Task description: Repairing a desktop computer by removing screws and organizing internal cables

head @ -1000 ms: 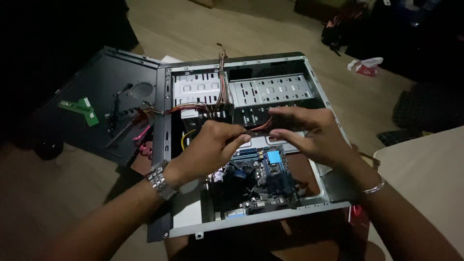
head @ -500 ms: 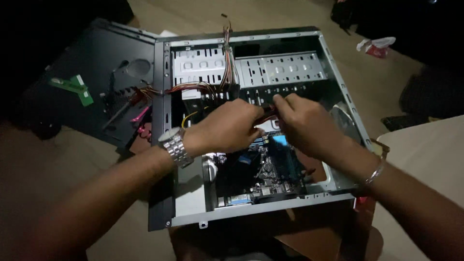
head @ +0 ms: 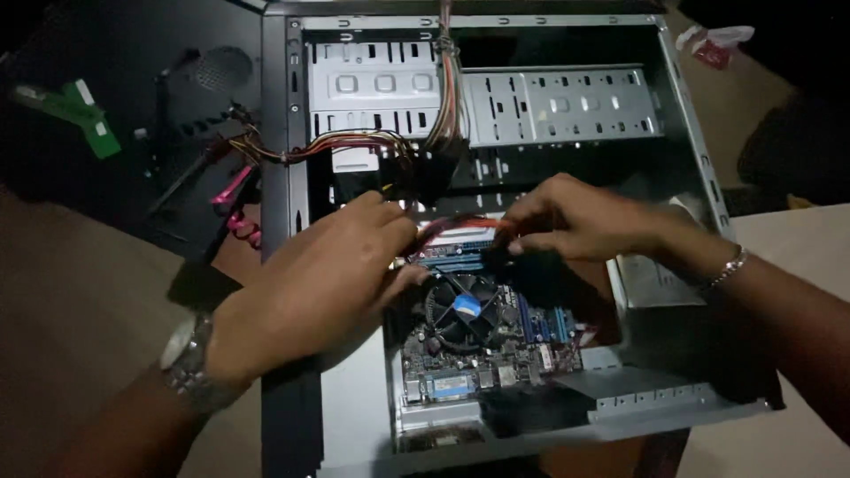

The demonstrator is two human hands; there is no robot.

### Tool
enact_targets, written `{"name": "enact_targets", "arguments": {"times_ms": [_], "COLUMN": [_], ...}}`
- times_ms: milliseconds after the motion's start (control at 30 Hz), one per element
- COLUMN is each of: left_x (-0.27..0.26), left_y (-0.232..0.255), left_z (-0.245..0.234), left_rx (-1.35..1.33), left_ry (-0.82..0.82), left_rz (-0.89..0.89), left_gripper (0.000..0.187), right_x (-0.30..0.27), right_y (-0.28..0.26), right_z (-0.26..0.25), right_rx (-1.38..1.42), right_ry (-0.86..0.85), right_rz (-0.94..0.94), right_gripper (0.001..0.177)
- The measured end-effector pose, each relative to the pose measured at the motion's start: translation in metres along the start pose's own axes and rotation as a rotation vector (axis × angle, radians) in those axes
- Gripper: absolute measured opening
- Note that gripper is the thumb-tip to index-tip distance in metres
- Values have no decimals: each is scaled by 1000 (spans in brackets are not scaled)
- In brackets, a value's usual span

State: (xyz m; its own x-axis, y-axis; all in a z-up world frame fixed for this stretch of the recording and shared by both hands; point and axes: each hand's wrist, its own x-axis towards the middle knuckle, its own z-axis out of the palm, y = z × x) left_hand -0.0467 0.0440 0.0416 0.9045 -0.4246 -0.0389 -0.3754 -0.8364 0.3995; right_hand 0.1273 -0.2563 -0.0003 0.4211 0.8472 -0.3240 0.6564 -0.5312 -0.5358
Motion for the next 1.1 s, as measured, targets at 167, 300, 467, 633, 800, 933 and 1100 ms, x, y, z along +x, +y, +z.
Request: {"name": "enact_targets", "arguments": {"times_ms": [167, 300, 467, 633, 800, 933, 1100], "left_x": [-1, 26, 58, 114, 120, 108, 93], "left_y": [9, 14, 45, 13, 17, 40, 54], "left_z": [-10, 5, 14, 12, -8, -2, 11], "left_rx": [-161, 82, -202, -590, -940, -531, 101], "left_ry": [401, 325, 323, -59, -628, -118, 454], "left_rz": [214, 339, 541, 277, 154, 414, 688], "left_gripper": [61, 64, 3, 42, 47, 19, 25], "right_x": [-26, -76, -112, -136, -125, -118, -93], "right_y": [-10, -37, -64, -109, -111, -105, -26], "right_z": [-13, -15, -19, -27, -5, -17, 9], "right_rx": [276, 551, 611, -663, -1348, 252, 1201], "right_ry": [-69, -82, -37, 765, 751, 612, 533], "right_rz": [108, 300, 236, -129, -211, -38, 18], "right_gripper": [35, 41, 46, 43, 45, 26, 34]}}
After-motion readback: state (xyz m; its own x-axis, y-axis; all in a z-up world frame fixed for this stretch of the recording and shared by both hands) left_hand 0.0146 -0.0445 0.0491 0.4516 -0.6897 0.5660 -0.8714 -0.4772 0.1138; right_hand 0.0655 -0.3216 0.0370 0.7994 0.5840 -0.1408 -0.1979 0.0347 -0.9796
